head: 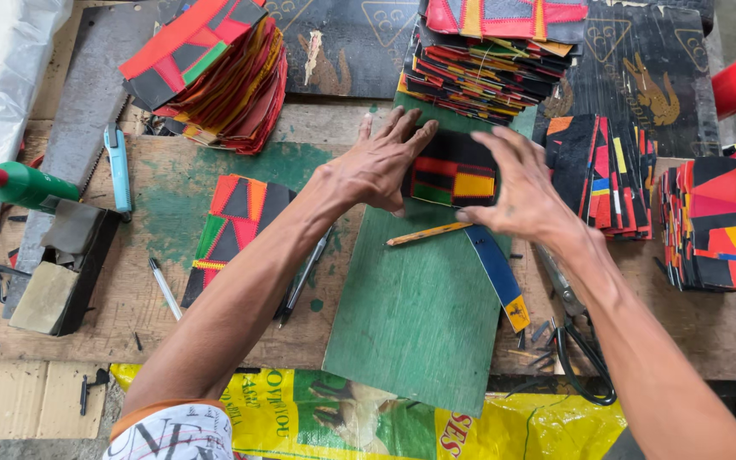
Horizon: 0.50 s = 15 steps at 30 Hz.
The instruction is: The person uses a pencil and a metal ruler to mark lines on small, colorful patterned pouches. They then use scissors to trim the edges of the pouches. The finished pouches are stacked on the table.
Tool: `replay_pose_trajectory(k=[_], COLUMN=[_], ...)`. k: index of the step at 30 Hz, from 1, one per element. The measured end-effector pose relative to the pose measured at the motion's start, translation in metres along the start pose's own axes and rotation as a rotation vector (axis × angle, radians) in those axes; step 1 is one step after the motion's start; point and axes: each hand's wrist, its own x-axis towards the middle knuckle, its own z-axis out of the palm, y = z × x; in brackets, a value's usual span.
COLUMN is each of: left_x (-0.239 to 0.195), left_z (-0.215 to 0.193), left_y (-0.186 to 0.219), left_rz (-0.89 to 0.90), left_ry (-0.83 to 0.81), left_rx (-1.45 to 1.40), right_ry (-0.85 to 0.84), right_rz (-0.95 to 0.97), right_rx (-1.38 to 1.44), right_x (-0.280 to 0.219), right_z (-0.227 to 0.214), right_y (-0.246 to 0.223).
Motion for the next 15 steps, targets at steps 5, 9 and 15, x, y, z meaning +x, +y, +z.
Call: replay_pose_trajectory(k=[5,9,15], left_x=[0.006,0.001,-0.013], left_z=[-0.001,-0.002,0.008], left_y=[-0.009,-0.010,-0.020], left_rz=[-0.018,0.001,-0.119], left_ry=[0.003,0.049,0.324], left_rx=[0.036,0.058,-0.523], right_ry=[-0.247,-0.215,0.104], right_rz=[0.045,0.068,0.330], right_rx=[-0.115,-0.015,0.406], right_x=[0.032,0.028,-0.003], right_z=[0.014,0.010,0.015], right_y=[0.011,0.009,0.018])
